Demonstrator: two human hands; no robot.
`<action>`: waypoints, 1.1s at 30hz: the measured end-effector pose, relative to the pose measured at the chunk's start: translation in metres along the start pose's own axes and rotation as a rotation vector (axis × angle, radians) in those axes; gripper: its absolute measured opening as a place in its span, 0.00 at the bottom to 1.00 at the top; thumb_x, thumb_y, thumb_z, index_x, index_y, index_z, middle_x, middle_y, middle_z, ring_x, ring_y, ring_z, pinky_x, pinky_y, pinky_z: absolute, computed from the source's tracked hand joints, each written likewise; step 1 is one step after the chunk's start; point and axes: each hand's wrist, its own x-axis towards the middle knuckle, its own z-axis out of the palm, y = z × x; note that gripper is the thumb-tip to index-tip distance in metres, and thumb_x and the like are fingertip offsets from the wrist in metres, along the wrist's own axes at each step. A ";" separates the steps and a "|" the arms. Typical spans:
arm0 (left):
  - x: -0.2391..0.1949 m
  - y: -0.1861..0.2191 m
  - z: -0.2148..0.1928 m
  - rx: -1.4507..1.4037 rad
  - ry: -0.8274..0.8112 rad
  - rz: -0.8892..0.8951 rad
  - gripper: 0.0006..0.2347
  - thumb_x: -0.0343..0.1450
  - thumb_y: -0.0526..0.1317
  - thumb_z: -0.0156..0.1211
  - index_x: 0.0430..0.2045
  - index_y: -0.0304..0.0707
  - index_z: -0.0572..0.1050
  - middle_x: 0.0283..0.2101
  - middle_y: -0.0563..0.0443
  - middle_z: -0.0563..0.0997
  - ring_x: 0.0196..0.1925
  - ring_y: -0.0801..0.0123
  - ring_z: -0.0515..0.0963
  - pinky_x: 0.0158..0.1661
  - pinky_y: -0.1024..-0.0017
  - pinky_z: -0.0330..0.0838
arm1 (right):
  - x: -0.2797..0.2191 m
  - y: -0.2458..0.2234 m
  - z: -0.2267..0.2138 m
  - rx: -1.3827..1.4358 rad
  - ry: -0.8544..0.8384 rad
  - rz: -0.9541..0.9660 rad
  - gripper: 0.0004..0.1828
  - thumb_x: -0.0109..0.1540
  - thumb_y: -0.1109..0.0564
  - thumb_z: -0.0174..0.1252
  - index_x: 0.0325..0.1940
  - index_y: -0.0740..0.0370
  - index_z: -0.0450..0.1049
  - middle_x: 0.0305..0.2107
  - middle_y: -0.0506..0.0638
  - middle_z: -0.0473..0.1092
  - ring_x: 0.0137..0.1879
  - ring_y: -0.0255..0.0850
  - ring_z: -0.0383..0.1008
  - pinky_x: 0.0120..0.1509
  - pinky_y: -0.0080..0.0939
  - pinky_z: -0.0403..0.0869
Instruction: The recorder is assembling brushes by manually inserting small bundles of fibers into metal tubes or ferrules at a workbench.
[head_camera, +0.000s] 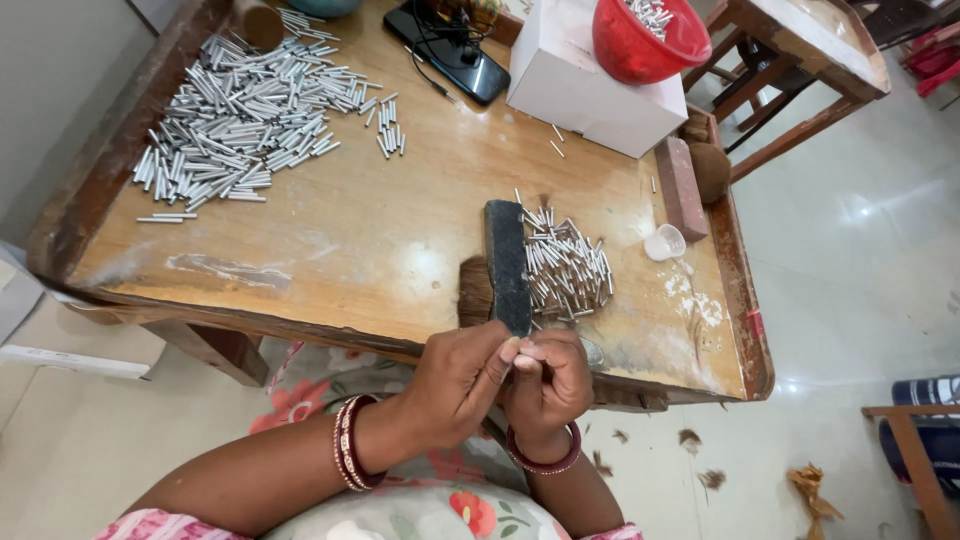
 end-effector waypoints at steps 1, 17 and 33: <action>-0.001 -0.004 -0.001 -0.012 -0.005 -0.014 0.09 0.78 0.37 0.51 0.28 0.33 0.68 0.25 0.37 0.71 0.28 0.44 0.75 0.28 0.56 0.66 | 0.004 -0.003 0.005 -0.105 0.014 -0.043 0.11 0.70 0.53 0.59 0.41 0.64 0.70 0.37 0.53 0.71 0.42 0.36 0.73 0.48 0.34 0.73; 0.111 -0.131 -0.160 1.553 0.008 -0.299 0.07 0.68 0.36 0.58 0.34 0.39 0.82 0.48 0.44 0.75 0.56 0.53 0.73 0.48 0.55 0.66 | 0.019 -0.002 -0.014 -0.190 0.086 -0.072 0.13 0.73 0.51 0.54 0.42 0.64 0.66 0.37 0.50 0.66 0.41 0.36 0.66 0.47 0.34 0.69; 0.031 -0.014 0.008 -0.566 -0.015 -0.307 0.04 0.77 0.35 0.56 0.41 0.34 0.72 0.38 0.48 0.80 0.40 0.70 0.78 0.43 0.70 0.74 | 0.007 0.002 -0.001 0.294 0.142 0.181 0.15 0.71 0.50 0.59 0.43 0.65 0.66 0.37 0.49 0.66 0.38 0.32 0.64 0.44 0.32 0.66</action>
